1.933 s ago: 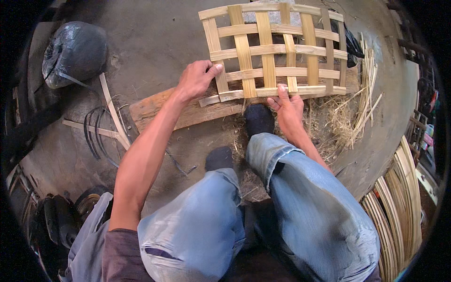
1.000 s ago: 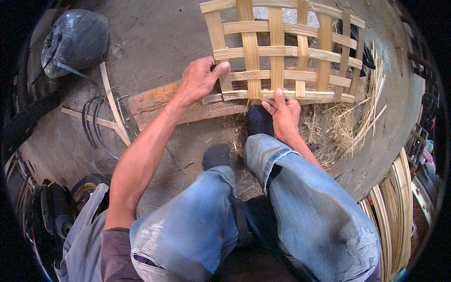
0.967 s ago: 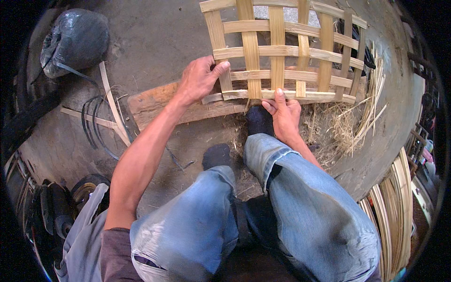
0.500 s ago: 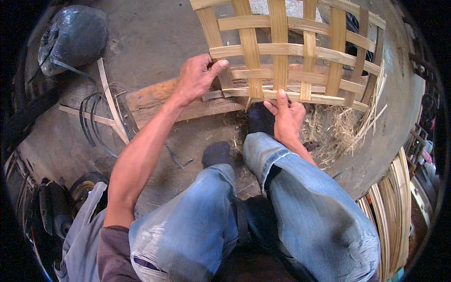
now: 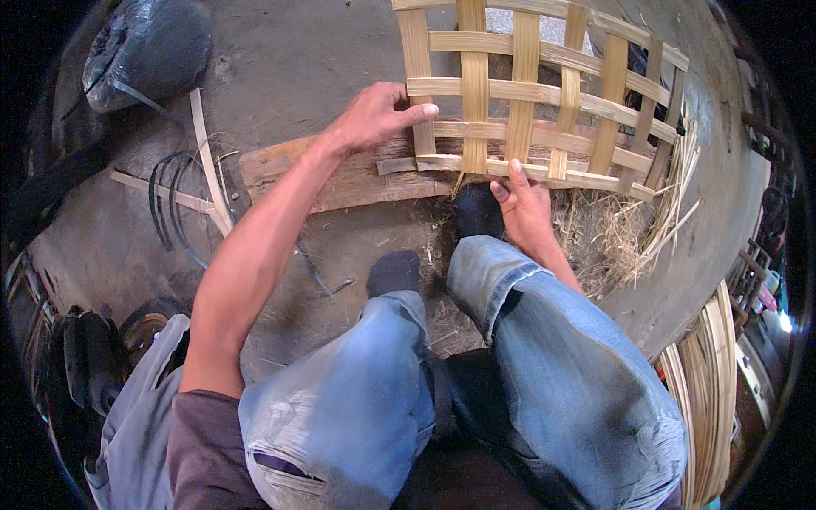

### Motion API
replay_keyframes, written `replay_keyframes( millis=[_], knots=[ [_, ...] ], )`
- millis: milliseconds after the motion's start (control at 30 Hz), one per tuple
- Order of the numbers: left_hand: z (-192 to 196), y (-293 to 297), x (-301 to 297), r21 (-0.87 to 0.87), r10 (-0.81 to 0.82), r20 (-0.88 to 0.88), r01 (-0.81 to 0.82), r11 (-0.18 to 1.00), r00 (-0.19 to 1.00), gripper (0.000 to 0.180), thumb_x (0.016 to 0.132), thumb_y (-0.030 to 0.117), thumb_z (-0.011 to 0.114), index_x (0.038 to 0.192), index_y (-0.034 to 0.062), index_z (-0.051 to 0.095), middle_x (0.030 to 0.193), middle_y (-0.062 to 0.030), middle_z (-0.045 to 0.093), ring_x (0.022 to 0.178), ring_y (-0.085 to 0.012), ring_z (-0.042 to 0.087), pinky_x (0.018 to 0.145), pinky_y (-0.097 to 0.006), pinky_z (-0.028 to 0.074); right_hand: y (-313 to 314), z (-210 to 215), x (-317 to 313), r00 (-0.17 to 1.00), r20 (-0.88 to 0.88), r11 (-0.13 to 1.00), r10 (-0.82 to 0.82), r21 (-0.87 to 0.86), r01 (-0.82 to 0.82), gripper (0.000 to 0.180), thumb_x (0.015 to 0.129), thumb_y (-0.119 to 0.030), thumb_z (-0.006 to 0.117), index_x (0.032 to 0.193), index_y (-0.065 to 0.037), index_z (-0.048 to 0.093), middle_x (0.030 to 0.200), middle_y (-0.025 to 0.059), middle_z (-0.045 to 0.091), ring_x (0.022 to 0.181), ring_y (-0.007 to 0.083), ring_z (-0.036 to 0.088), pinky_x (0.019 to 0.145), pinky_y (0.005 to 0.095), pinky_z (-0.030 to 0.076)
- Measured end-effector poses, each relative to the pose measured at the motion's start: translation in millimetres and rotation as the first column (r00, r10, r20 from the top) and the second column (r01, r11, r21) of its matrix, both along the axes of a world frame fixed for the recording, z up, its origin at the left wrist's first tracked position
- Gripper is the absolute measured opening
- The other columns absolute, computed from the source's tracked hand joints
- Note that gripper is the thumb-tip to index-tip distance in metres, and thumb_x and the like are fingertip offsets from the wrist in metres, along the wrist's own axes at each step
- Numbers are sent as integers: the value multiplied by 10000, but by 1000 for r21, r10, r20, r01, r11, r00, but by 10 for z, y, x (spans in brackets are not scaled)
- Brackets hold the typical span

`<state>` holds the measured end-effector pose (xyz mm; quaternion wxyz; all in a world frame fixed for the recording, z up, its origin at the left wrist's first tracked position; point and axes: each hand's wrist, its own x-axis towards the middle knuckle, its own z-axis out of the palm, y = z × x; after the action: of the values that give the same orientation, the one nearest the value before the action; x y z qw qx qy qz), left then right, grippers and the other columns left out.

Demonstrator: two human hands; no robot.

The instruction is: The person weaves thin bamboo strips into a square lattice panel, using a hammer to tap the strips into place and secure the weave. They adjust the panel orientation and add a border strip along the edge.

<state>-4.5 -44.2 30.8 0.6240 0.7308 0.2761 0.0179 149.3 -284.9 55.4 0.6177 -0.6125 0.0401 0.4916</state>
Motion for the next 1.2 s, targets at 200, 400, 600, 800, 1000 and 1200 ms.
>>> replay_keyframes(
  millis=[200,400,600,800,1000,1200],
  knots=[
    [-77,51,-8,-69,-43,-39,40,997,998,497,877,452,686,1057,-11,702,1022,-150,719,947,-231,675,859,-381,518,114,145,-67,1000,-10,999,16,44,-16,435,990,-308,581,1293,-5,507,1251,106,587,1029,226,633,889,391,551],
    [-166,71,-10,-3,-7,5,7,1000,1000,487,853,396,733,1101,-20,686,1053,-157,719,985,-229,680,886,-371,522,210,247,-142,999,25,999,-40,12,40,413,975,-286,609,1239,18,519,1210,130,597,1018,238,639,858,387,571],
    [-141,35,133,-3,-9,-73,8,1000,997,517,838,405,746,1109,-29,679,1052,-171,717,992,-257,684,882,-383,527,224,342,-138,988,111,992,-104,-53,110,385,964,-261,628,1179,45,537,1086,123,638,936,224,663,746,345,611],
    [12,-52,-6,68,59,-87,-53,996,995,493,840,390,744,1078,-38,682,1028,-180,718,947,-245,691,830,-391,532,241,154,-214,974,191,985,-124,-95,144,398,962,-271,632,1195,39,542,1068,140,646,889,231,678,698,335,611],
    [-24,-116,-91,112,116,-19,-113,987,993,454,838,368,746,1069,-19,692,956,-166,728,868,-228,691,781,-390,534,245,273,-347,952,268,986,-145,-40,162,382,960,-248,635,1184,51,558,1051,151,651,897,235,682,710,343,624],
    [-32,-148,-135,48,142,21,-143,989,990,419,848,358,740,1070,5,701,951,-151,731,833,-210,678,760,-375,525,275,393,-382,937,328,989,-119,-41,140,361,970,-237,620,1175,55,564,1039,147,661,925,228,680,717,338,626]
  ],
)
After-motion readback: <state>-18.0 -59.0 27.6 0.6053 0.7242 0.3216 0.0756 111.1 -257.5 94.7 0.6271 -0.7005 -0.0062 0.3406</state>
